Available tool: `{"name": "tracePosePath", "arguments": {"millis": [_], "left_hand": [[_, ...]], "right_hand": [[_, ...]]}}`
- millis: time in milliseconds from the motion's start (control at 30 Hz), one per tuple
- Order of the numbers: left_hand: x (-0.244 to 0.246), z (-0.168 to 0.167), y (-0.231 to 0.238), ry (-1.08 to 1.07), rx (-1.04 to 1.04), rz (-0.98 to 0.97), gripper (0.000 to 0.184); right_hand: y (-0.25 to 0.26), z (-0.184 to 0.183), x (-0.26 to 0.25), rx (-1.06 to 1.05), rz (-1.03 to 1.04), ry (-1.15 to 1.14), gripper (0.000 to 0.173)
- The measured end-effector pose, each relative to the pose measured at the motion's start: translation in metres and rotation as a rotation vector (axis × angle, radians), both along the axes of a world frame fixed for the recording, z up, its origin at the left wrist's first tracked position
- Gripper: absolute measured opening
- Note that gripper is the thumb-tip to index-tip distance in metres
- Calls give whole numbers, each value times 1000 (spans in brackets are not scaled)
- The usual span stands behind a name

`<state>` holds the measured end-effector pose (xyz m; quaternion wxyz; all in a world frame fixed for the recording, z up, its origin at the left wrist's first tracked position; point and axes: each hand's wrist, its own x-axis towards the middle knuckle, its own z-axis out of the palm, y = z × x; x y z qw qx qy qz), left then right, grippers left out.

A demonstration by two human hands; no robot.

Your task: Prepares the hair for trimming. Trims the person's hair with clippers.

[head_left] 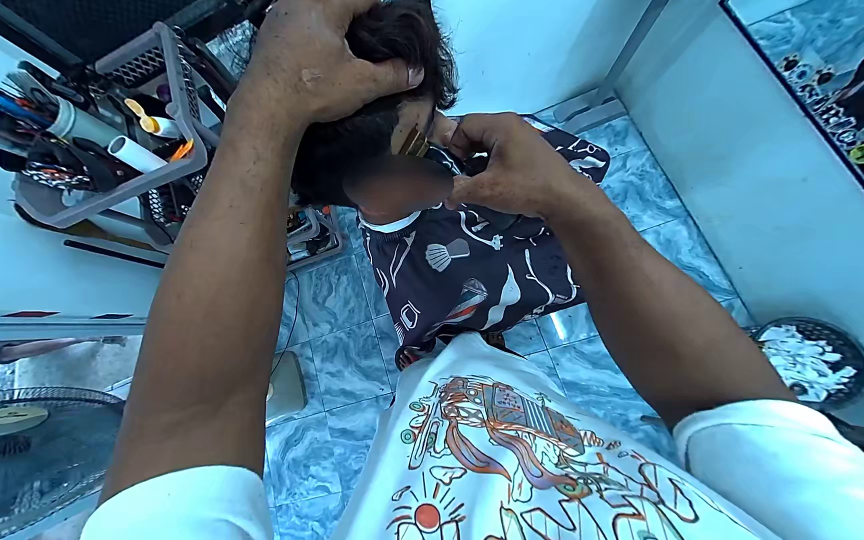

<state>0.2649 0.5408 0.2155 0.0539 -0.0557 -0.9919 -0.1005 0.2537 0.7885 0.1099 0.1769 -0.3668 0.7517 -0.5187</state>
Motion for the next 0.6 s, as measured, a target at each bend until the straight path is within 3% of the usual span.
{"name": "tracePosePath", "arguments": {"millis": [133,300,500,600], "left_hand": [[0,-1,-1,1,3,-4,69],[0,-2,-2,2,30,5,65],[1,0,0,4,46,-10,61],[0,0,0,1,37,4,63]], "right_hand": [[-5,4,1,-33,-9,-15,31],[1,-3,-3,126,52,153,30],[-4,3,0,2,26,44,30],[-1,4,-3,129,44,182,30]]}}
